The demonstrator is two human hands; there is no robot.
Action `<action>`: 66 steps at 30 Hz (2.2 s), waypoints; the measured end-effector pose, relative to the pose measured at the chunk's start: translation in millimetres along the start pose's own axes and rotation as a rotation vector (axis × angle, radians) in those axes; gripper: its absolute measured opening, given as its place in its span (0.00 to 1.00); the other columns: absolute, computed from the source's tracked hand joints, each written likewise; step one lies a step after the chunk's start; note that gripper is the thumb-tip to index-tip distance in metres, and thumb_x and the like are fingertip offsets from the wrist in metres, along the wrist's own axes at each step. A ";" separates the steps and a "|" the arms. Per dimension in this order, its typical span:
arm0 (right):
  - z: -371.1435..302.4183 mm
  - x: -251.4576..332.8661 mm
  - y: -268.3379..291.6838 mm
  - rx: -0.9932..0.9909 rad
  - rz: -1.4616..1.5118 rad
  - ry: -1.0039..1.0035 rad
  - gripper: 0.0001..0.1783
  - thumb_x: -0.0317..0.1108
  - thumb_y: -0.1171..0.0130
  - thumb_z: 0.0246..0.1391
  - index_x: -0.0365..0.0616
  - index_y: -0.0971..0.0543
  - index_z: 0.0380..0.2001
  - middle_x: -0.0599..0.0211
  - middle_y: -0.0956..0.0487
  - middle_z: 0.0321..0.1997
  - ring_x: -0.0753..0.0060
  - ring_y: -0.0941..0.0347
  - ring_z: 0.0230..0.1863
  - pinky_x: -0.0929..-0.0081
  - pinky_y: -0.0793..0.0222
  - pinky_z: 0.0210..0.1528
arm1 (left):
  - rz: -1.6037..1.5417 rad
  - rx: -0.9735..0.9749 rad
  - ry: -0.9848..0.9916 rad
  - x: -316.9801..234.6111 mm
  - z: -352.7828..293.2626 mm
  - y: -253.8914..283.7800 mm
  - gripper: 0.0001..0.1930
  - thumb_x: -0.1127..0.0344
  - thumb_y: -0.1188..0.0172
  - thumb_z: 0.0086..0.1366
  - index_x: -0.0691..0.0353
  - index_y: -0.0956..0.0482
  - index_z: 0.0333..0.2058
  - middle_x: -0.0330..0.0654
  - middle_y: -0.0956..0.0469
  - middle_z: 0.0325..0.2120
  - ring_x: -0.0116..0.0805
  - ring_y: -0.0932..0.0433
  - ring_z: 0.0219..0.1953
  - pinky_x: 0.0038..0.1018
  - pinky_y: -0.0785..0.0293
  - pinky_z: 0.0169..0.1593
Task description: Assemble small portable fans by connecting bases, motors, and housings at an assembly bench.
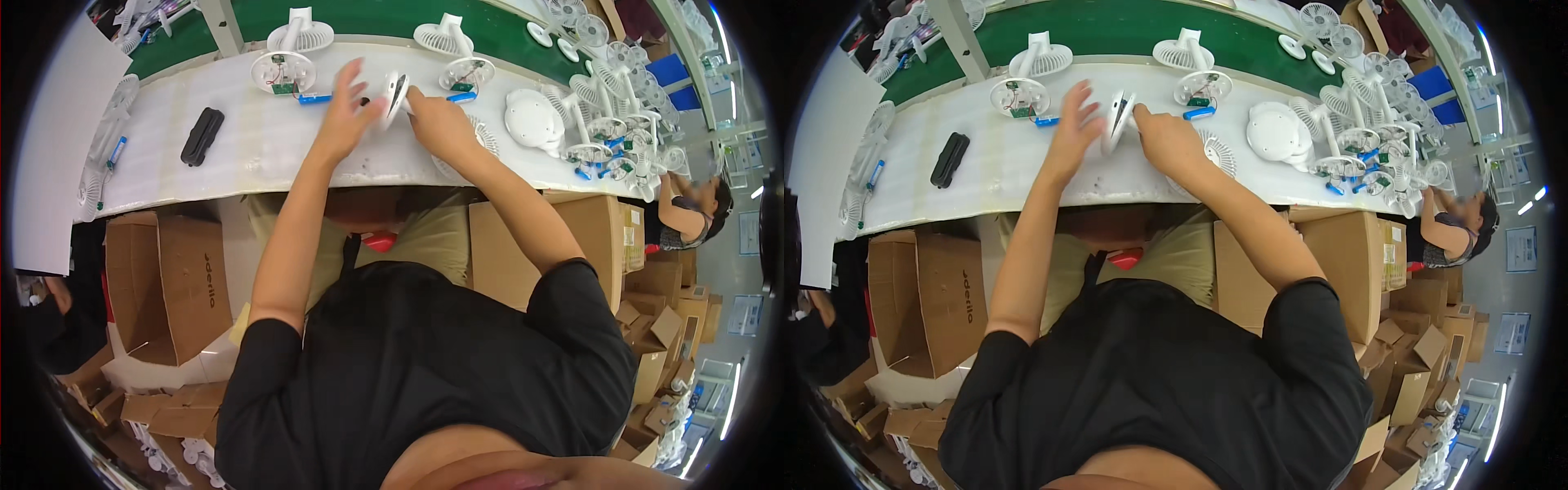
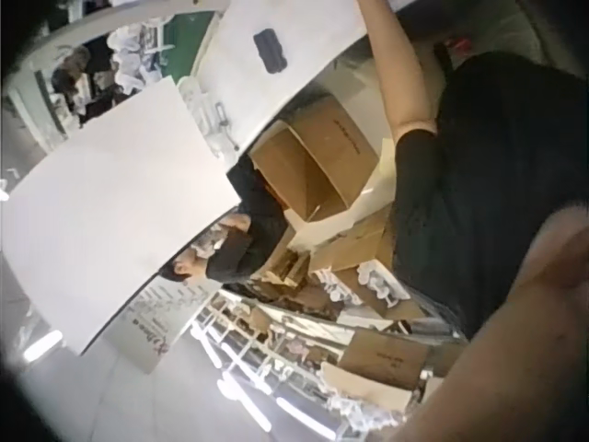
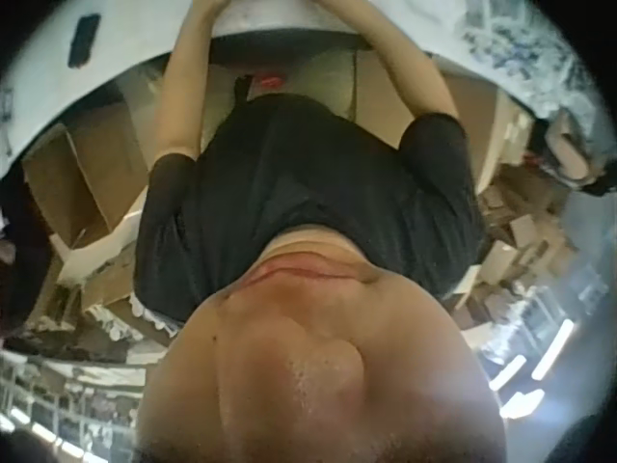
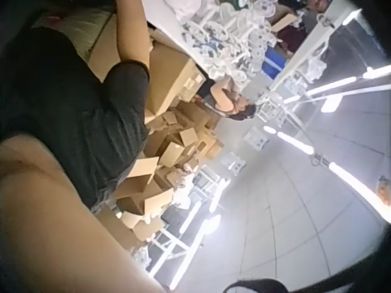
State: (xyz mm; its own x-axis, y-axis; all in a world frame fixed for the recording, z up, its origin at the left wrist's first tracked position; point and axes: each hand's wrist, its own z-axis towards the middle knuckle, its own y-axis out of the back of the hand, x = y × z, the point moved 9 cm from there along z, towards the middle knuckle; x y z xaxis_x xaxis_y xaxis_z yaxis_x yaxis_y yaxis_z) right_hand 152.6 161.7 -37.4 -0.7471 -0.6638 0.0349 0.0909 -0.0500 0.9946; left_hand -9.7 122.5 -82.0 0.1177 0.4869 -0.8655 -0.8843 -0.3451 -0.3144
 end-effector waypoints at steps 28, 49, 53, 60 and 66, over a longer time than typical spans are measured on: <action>-96.7 -81.1 86.9 -0.384 1.836 -0.188 0.09 0.28 0.49 0.63 0.40 0.28 0.46 0.73 0.34 0.24 0.81 0.40 0.24 0.83 0.41 0.27 | 0.059 0.273 0.144 -62.7 -104.3 -64.1 0.31 0.63 0.38 0.60 0.58 0.35 0.61 0.46 0.36 0.62 0.46 0.35 0.62 0.39 0.38 0.63; -76.8 293.5 -3.0 0.794 1.400 0.302 0.14 0.23 0.52 0.60 0.38 0.27 0.48 0.57 0.24 0.46 0.68 0.26 0.45 0.74 0.31 0.50 | -0.540 -1.019 0.074 -139.3 -322.9 252.7 0.19 0.70 0.46 0.67 0.64 0.32 0.56 0.50 0.24 0.48 0.37 0.20 0.43 0.31 0.20 0.47; -33.2 246.3 -44.2 0.489 1.093 0.368 0.12 0.22 0.51 0.57 0.38 0.24 0.43 0.61 0.22 0.39 0.71 0.26 0.38 0.78 0.31 0.44 | -0.700 -0.968 0.015 -101.7 -294.5 318.1 0.19 0.71 0.47 0.66 0.68 0.32 0.55 0.53 0.22 0.45 0.40 0.19 0.41 0.31 0.18 0.43; -3.1 202.2 -58.7 0.156 1.091 0.272 0.07 0.24 0.47 0.53 0.37 0.21 0.34 0.67 0.22 0.28 0.74 0.27 0.28 0.81 0.33 0.34 | -0.623 -0.807 0.032 -140.3 -183.3 391.6 0.20 0.70 0.47 0.66 0.75 0.31 0.53 0.56 0.22 0.45 0.42 0.19 0.42 0.31 0.18 0.42; 2.1 211.8 -66.7 0.060 1.029 0.360 0.06 0.23 0.47 0.50 0.37 0.21 0.30 0.67 0.23 0.26 0.73 0.31 0.26 0.80 0.34 0.32 | -0.384 -0.731 0.190 -110.9 -74.4 425.8 0.20 0.68 0.46 0.66 0.77 0.30 0.52 0.58 0.22 0.44 0.43 0.19 0.42 0.30 0.19 0.41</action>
State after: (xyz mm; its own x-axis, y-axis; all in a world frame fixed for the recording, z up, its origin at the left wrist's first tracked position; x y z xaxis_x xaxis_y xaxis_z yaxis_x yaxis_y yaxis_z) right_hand -13.1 26.0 -96.2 -0.0939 -0.5468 0.8320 0.5225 0.6842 0.5087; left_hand -365.7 -138.1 -148.9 0.4820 0.5562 -0.6770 -0.2600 -0.6471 -0.7167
